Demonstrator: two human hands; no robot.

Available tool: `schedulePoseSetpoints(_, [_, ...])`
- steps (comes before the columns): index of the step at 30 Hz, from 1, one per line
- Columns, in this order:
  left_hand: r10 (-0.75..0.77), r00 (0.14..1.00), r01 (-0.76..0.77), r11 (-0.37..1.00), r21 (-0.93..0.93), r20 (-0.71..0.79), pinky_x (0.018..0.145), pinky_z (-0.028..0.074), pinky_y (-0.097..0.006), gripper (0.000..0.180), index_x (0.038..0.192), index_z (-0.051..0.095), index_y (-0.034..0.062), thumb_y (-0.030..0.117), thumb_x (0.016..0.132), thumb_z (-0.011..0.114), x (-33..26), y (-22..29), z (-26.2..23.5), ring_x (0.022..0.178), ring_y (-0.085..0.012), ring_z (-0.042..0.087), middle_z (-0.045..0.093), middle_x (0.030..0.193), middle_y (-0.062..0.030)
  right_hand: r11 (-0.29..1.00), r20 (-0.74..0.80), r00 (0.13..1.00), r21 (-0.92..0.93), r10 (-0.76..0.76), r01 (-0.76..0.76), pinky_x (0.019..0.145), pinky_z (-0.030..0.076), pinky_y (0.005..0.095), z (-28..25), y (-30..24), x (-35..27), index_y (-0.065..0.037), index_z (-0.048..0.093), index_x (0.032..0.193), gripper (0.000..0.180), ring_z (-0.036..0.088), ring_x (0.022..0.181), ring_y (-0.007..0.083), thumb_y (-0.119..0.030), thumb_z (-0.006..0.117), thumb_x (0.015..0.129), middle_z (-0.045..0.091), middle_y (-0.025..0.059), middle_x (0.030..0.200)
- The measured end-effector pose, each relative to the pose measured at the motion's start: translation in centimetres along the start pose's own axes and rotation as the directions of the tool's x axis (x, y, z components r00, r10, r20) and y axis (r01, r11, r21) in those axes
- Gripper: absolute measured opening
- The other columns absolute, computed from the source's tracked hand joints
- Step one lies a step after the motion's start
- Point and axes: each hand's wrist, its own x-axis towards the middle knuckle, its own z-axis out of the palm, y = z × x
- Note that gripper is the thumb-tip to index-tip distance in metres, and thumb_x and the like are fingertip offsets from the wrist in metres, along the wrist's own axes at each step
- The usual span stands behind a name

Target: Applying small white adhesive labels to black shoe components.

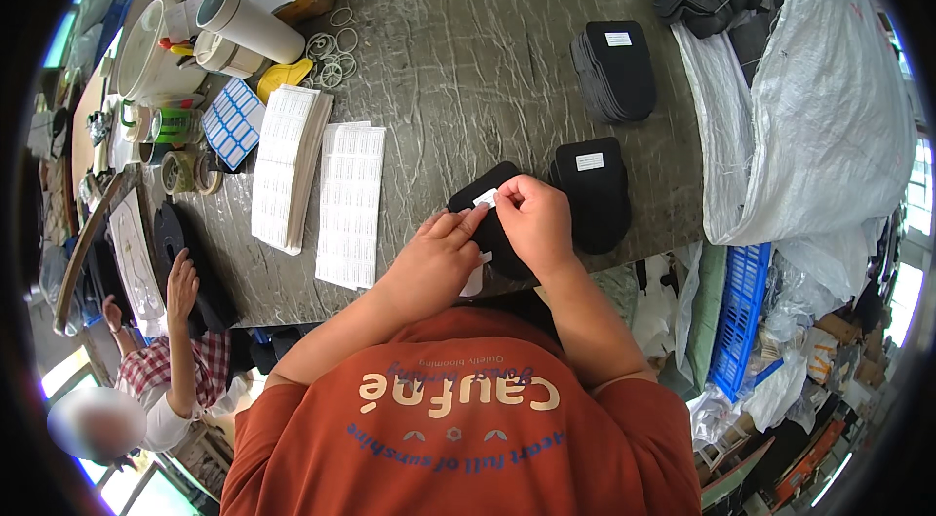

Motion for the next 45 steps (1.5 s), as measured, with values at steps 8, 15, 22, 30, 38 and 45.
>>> schedulePoseSetpoints(8, [-0.027, 0.999, 0.025, 0.998, 0.051, 0.039, 0.108, 0.035, -0.049, 0.023, 0.087, 0.065, -0.0034, 0.018, 0.088, 0.057, 0.1, 0.3, 0.3, 0.119, -0.0329, 0.050, 0.048, 0.137, -0.0242, 0.996, -0.093, 0.994, -0.062, 0.059, -0.065, 0.056, 0.050, 0.0339, 0.2, -0.3, 0.1, -0.002, 0.057, 0.095, 0.023, 0.065, 0.059, 0.0231, -0.005, 0.072, 0.077, 0.066, 0.0115, 0.067])
schedulePoseSetpoints(15, [-0.033, 0.998, 0.031, 0.999, 0.030, 0.058, 0.108, 0.034, -0.048, 0.022, 0.088, 0.064, -0.0043, 0.017, 0.087, 0.058, 0.1, 0.3, -0.1, 0.122, -0.0339, 0.047, 0.046, 0.139, -0.0235, 0.924, -0.142, 0.975, -0.365, -0.173, 0.111, 0.057, 0.049, 0.0391, -0.2, 0.0, 1.0, -0.004, 0.053, 0.092, 0.027, 0.061, 0.059, 0.0293, -0.007, 0.074, 0.075, 0.059, 0.0100, 0.062])
schedulePoseSetpoints(22, [0.003, 0.994, 0.009, 0.994, -0.110, 0.106, 0.109, 0.033, -0.050, 0.015, 0.089, 0.062, -0.0039, 0.010, 0.085, 0.060, -2.4, -0.5, 0.3, 0.137, -0.0360, 0.035, 0.043, 0.144, -0.0202, 0.995, -0.093, 0.992, -0.069, -0.082, 0.076, 0.057, 0.043, 0.0306, -2.2, 1.4, 0.9, -0.003, 0.051, 0.085, 0.016, 0.048, 0.055, 0.0214, 0.000, 0.066, 0.083, 0.052, 0.0087, 0.064])
schedulePoseSetpoints(30, [-0.170, 0.983, 0.113, 0.866, -0.488, -0.075, 0.098, 0.045, -0.043, 0.007, 0.089, 0.060, -0.0038, 0.003, 0.086, 0.061, -1.5, -0.9, -0.4, 0.119, -0.0371, 0.053, 0.061, 0.118, -0.0198, 0.676, -0.223, 0.794, -0.677, -0.565, 0.290, 0.071, 0.049, 0.0369, -9.4, 0.8, 1.6, -0.004, 0.056, 0.104, 0.021, 0.061, 0.077, 0.0297, -0.003, 0.064, 0.085, 0.063, 0.0131, 0.089])
schedulePoseSetpoints(38, [-0.261, 0.950, 0.128, 0.826, -0.549, -0.171, 0.078, 0.049, -0.041, 0.011, 0.084, 0.060, -0.0039, 0.006, 0.087, 0.063, -1.0, -0.7, -0.9, 0.087, -0.0335, 0.060, 0.065, 0.092, -0.0172, 0.969, 0.329, 0.944, 0.228, 0.012, -0.092, 0.065, 0.047, 0.0276, -1.4, -2.1, -3.6, 0.001, 0.058, 0.086, 0.007, 0.057, 0.071, 0.0129, -0.001, 0.065, 0.086, 0.061, 0.0043, 0.078])
schedulePoseSetpoints(45, [-0.533, 0.846, 0.452, 0.699, -0.554, 0.018, 0.070, 0.049, -0.041, 0.022, 0.075, 0.060, -0.0033, 0.014, 0.083, 0.070, -1.9, -1.0, -0.7, 0.076, -0.0348, 0.059, 0.064, 0.079, -0.0149, 0.774, -0.130, 0.927, 0.517, -0.352, 0.367, 0.076, 0.048, 0.0266, -1.1, -1.6, -3.0, -0.003, 0.052, 0.089, 0.010, 0.055, 0.082, 0.0150, 0.006, 0.057, 0.090, 0.053, 0.0083, 0.088])
